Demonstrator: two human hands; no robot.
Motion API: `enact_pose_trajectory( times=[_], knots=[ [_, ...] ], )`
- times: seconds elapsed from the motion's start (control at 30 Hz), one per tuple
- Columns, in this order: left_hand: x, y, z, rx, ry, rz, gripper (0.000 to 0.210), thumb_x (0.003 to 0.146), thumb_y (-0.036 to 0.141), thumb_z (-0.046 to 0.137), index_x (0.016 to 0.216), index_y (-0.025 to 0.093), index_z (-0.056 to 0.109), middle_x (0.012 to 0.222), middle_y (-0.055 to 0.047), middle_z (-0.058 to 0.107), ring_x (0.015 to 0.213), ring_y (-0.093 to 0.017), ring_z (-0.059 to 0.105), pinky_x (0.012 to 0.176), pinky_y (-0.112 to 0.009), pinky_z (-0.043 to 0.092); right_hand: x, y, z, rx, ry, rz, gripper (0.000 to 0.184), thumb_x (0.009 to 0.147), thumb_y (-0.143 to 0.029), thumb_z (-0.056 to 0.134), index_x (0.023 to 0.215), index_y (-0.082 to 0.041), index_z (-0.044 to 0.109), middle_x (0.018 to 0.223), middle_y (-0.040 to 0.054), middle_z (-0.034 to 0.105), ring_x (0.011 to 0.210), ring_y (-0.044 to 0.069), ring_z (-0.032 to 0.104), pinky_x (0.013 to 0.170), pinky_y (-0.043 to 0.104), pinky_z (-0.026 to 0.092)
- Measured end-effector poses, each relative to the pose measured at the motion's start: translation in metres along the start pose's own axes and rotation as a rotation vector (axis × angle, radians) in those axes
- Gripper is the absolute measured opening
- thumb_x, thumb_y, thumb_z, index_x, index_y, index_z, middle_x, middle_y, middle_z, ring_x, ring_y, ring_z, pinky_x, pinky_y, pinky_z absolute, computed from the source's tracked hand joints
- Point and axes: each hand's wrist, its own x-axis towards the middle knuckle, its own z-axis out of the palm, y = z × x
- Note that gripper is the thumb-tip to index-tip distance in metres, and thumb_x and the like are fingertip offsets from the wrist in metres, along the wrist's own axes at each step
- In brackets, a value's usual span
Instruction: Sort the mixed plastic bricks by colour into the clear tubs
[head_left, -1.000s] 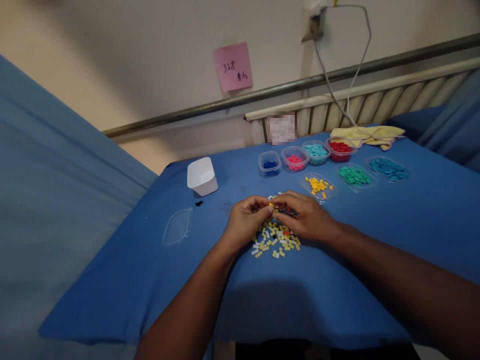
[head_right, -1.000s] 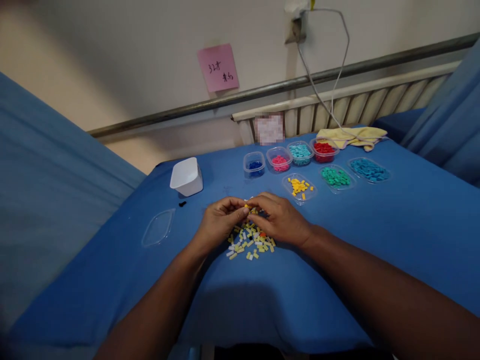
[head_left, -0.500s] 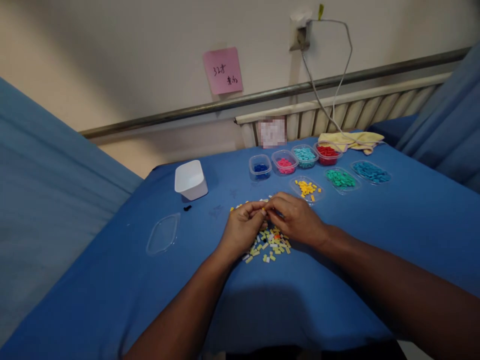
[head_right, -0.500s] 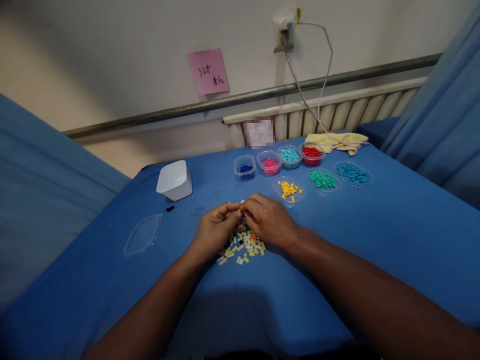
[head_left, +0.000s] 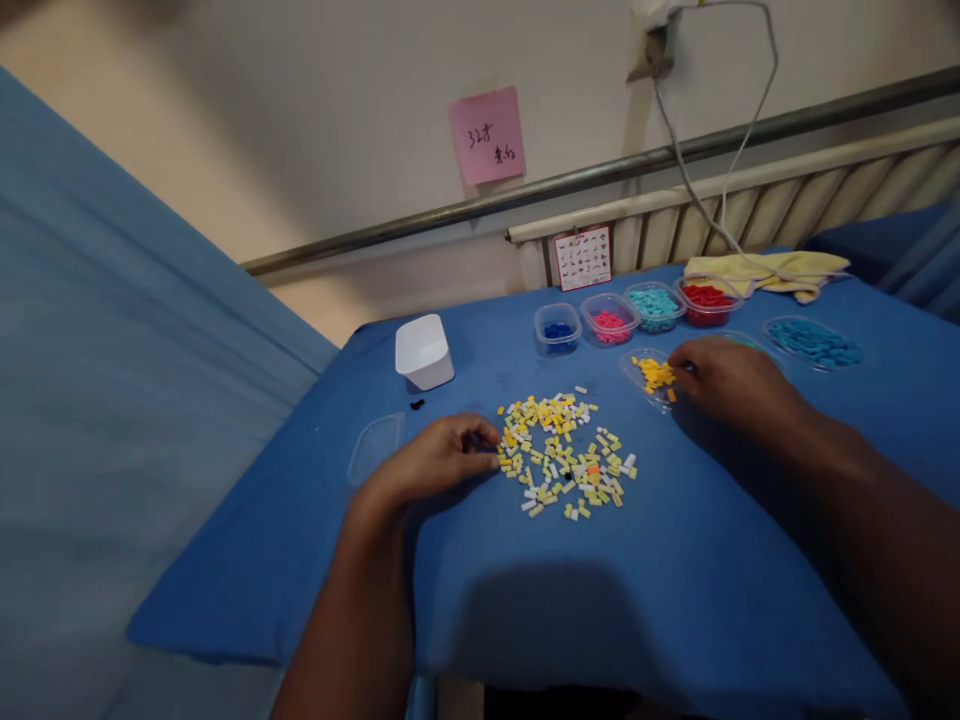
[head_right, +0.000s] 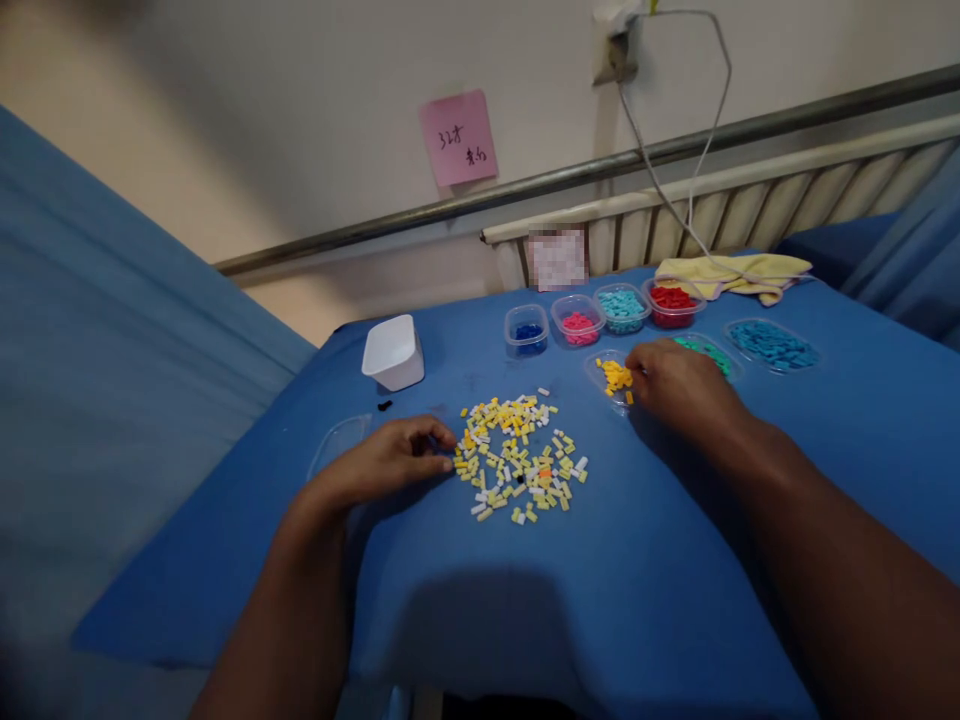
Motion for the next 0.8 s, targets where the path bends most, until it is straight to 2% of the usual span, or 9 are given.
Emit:
enact_pose_trajectory(
  times=[0.1,0.2,0.27,0.33,0.43,0.6,0.7,0.8],
  knots=[
    [-0.002,-0.002,0.007,0.129,-0.061,0.051,0.027,0.083,0.033,0.079,0.107,0.02,0.076,0.093,-0.002,0.073,0.08,-0.018,0.062,0.072,-0.03,0.048,-0.003,-0.002,-0.001,-0.03,-0.036,0.017,0.024,0.098,-0.024,0.062,0.111,-0.02,0.082,0.114,0.0153,0.08,0.096,0.031,0.073,0.075,0.039,0.047],
    [0.002,0.0,0.016,0.198,-0.061,0.066,0.021,0.087,0.031,0.073,0.105,0.02,0.077,0.091,-0.003,0.072,0.08,-0.019,0.064,0.072,-0.03,0.047,-0.008,-0.017,0.0,-0.001,0.034,-0.037,0.022,0.1,-0.027,0.064,0.111,-0.02,0.081,0.116,0.016,0.08,0.097,0.032,0.074,0.074,0.039,0.048],
    [0.003,0.001,0.018,0.217,-0.047,0.058,0.021,0.09,0.03,0.07,0.106,0.02,0.077,0.092,-0.003,0.072,0.081,-0.019,0.065,0.073,-0.03,0.047,-0.012,-0.032,0.001,0.084,0.078,-0.146,0.021,0.102,-0.028,0.062,0.109,-0.021,0.08,0.112,0.0144,0.081,0.096,0.031,0.075,0.075,0.039,0.051],
    [0.003,0.0,0.019,0.235,-0.038,0.054,0.022,0.09,0.03,0.069,0.108,0.021,0.077,0.095,-0.003,0.073,0.083,-0.019,0.065,0.074,-0.03,0.047,-0.018,-0.05,0.004,0.209,0.068,-0.301,0.021,0.104,-0.028,0.06,0.108,-0.021,0.079,0.108,0.0122,0.081,0.095,0.029,0.075,0.079,0.039,0.055],
    [0.002,-0.002,0.017,0.274,-0.044,0.049,0.022,0.091,0.031,0.07,0.11,0.022,0.077,0.095,-0.002,0.073,0.083,-0.019,0.065,0.073,-0.03,0.045,-0.028,-0.08,0.006,0.397,-0.027,-0.517,0.021,0.109,-0.03,0.057,0.11,-0.022,0.077,0.108,0.0104,0.081,0.098,0.027,0.075,0.088,0.04,0.058],
    [0.0,-0.005,0.017,0.3,-0.067,0.05,0.03,0.087,0.036,0.077,0.115,0.024,0.079,0.098,-0.002,0.073,0.084,-0.02,0.065,0.073,-0.031,0.045,-0.043,-0.115,0.006,0.551,-0.199,-0.737,0.019,0.111,-0.028,0.057,0.11,-0.022,0.074,0.106,0.0086,0.079,0.101,0.025,0.073,0.092,0.042,0.059],
    [0.001,-0.007,0.019,0.286,-0.057,0.07,0.028,0.091,0.038,0.073,0.115,0.025,0.081,0.099,-0.003,0.075,0.085,-0.02,0.066,0.075,-0.031,0.046,-0.046,-0.122,0.006,0.573,-0.222,-0.797,0.021,0.112,-0.027,0.055,0.107,-0.021,0.074,0.103,0.0082,0.078,0.097,0.024,0.073,0.091,0.041,0.059],
    [0.001,-0.007,0.021,0.28,-0.058,0.083,0.02,0.09,0.032,0.071,0.104,0.023,0.081,0.1,-0.003,0.077,0.085,-0.02,0.066,0.075,-0.031,0.046,-0.044,-0.118,0.008,0.621,-0.158,-0.755,0.019,0.112,-0.026,0.056,0.108,-0.021,0.074,0.103,0.0082,0.079,0.098,0.024,0.073,0.09,0.041,0.059]
  ],
)
